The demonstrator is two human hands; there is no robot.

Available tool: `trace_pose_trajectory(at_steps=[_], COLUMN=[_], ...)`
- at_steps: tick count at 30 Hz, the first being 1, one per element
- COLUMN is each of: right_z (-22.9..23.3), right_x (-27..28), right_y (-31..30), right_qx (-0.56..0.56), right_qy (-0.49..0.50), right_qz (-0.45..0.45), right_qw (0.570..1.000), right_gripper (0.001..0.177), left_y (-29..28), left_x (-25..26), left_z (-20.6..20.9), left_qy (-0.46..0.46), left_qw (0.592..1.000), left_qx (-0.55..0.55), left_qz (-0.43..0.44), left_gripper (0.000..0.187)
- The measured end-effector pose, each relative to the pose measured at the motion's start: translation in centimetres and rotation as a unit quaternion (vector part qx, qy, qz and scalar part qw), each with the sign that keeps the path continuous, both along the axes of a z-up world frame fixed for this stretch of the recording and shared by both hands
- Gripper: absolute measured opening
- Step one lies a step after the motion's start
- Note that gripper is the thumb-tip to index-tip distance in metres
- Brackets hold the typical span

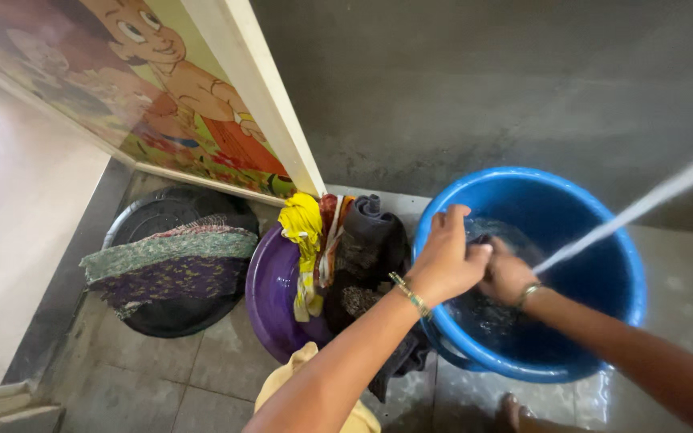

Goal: The person washes clothes by hand using a bucket and water from a tap, scrubbing and rinsing various items including a black garment, a yellow shirt, and patterned fabric.

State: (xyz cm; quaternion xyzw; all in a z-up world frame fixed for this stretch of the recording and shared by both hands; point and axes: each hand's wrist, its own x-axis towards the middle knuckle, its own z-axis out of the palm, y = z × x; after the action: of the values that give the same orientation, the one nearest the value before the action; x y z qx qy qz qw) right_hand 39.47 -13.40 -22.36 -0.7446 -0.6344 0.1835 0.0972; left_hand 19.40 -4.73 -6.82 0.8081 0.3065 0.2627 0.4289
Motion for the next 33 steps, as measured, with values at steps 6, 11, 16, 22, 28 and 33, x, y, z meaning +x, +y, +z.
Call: trace_pose_trajectory(at_steps=[6, 11, 16, 22, 28, 33], right_z=[-10.5, -14.9, -17.2, -13.2, 6.7, 21.4], right_x=[-4.6, -2.2, -0.6, -1.6, -2.2, -4.7], right_y=[0.9, 1.3, 0.2, -0.4, -1.8, -5.3], right_qx=[-0.231, -0.336, -0.365, -0.233, -0.167, -0.001], right_qy=[-0.096, -0.156, -0.136, 0.004, 0.196, 0.221], right_qz=[0.076, 0.083, 0.056, -0.004, -0.17, -0.189], right_qw=[0.965, 0.925, 0.919, 0.973, 0.951, 0.957], right_gripper=[0.082, 0.072, 0.062, 0.051, 0.054, 0.045], left_y=[2.2, 3.0, 3.5, 3.2, 2.6, 3.0], left_x=[-7.3, -10.9, -12.8, -14.5, -15.2, -16.1], left_z=[2.9, 4.2, 5.0, 5.4, 5.8, 5.8], left_qy=[0.08, 0.092, 0.101, 0.084, -0.003, -0.011], left_qw=[0.991, 0.98, 0.975, 0.973, 0.966, 0.963], left_qx=[0.082, 0.138, 0.153, 0.161, 0.19, 0.184], left_qz=[0.069, 0.107, 0.126, 0.14, 0.176, 0.198], left_gripper=[0.044, 0.037, 0.036, 0.036, 0.034, 0.034])
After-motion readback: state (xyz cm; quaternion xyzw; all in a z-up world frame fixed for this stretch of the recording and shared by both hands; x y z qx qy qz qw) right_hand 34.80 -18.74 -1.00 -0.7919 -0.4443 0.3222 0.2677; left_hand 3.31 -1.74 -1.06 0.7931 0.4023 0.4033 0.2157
